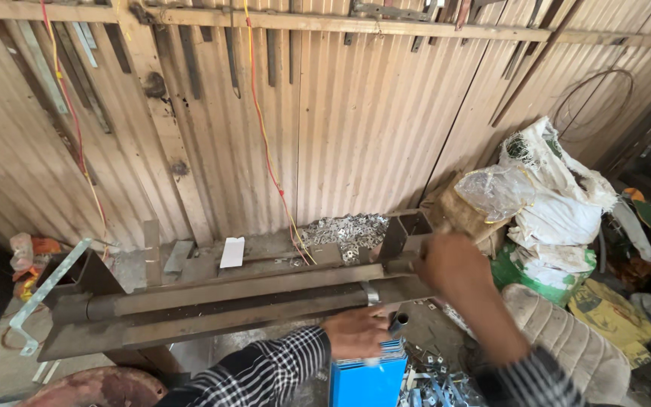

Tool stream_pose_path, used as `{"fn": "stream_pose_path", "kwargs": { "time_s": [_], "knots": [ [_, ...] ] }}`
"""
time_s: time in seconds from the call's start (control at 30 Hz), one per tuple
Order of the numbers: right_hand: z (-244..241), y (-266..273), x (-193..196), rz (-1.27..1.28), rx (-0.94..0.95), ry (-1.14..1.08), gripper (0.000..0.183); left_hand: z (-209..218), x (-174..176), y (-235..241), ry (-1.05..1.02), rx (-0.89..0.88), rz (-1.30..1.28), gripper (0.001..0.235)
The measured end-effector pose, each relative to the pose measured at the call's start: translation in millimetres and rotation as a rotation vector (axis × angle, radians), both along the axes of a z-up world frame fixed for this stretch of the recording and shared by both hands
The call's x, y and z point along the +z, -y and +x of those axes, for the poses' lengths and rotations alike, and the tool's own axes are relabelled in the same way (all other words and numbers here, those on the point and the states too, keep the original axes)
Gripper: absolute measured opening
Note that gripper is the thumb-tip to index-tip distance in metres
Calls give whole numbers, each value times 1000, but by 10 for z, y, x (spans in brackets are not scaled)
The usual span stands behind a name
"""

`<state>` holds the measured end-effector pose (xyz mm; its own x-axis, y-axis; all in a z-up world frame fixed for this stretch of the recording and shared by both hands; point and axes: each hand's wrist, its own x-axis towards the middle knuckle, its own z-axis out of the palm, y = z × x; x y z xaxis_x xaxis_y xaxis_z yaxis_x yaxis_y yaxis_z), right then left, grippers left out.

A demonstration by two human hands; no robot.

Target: The person inserts metal strips into a manual bending machine, pulls a lever to shape them, and then drops the finished clips into a bowl on the ground.

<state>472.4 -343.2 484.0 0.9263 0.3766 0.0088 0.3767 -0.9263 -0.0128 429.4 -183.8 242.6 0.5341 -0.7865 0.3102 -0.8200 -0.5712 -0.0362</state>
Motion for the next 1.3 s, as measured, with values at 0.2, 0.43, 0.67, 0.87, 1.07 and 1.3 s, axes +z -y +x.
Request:
{"fn": "stream_pose_path", "kwargs": {
  "time_s": [0.2,0.43,0.67,0.87,1.07,1.3],
  "knots": [
    [333,-470,519,-100,-3,-117,33,-363,529,661,175,111,-185,17],
    [484,-577,530,-124,4,-159,31,-669,-50,978,-433,389,-1233,11],
    [396,-579,600,-113,-19,-171,29,-260,-863,719,-253,686,-1424,17],
    [404,-621,638,-139,-29,-173,29,-94,-1038,571,-41,676,-1540,25],
    [442,-641,614,-153,-20,-143,30,-17,-881,577,-182,754,-1600,16],
    [495,-670,581,-164,-49,-169,29,51,-796,664,-294,806,-1736,16]
  ]
}}
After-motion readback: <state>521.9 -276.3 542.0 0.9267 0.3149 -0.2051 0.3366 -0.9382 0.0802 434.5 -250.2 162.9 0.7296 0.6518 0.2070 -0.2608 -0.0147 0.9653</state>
